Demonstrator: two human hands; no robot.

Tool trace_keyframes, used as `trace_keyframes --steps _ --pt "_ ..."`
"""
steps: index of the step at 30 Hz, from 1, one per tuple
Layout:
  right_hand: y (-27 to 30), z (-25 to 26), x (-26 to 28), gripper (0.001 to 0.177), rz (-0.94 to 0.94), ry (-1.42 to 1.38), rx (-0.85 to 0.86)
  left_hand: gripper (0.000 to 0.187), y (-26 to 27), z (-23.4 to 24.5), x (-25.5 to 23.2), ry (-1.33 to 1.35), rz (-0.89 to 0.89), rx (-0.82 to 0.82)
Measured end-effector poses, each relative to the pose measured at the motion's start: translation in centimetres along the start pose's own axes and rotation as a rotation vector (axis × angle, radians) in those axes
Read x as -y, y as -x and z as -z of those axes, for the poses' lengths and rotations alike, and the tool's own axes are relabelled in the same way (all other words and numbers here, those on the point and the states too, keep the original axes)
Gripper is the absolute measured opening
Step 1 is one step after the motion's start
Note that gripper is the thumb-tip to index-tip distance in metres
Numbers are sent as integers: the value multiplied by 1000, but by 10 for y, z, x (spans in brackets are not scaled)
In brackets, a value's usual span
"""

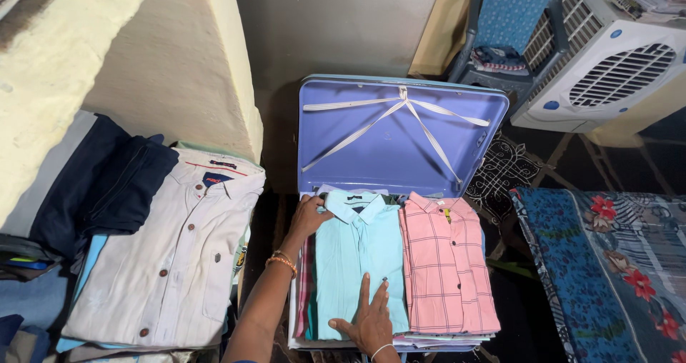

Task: The person packs a suitcase by taking folded shirts and t-shirts from a shelf and placing them neatly inside a blue suitcase.

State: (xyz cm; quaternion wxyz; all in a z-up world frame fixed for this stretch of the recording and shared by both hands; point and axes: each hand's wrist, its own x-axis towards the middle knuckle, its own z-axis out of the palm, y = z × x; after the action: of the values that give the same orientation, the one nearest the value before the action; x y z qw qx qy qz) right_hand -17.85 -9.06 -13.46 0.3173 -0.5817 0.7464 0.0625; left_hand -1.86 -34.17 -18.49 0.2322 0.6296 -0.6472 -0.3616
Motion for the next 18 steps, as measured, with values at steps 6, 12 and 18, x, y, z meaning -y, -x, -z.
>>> trace_keyframes --steps 6,12,18 --pt "-2 3 1 141 -9 5 12 35 -31 8 0 0 -5 69" --pt "-4 1 0 140 -12 -13 15 30 -37 16 -6 60 89 183" --pt "-1 4 4 146 -33 -21 22 25 -43 7 7 187 165 142"
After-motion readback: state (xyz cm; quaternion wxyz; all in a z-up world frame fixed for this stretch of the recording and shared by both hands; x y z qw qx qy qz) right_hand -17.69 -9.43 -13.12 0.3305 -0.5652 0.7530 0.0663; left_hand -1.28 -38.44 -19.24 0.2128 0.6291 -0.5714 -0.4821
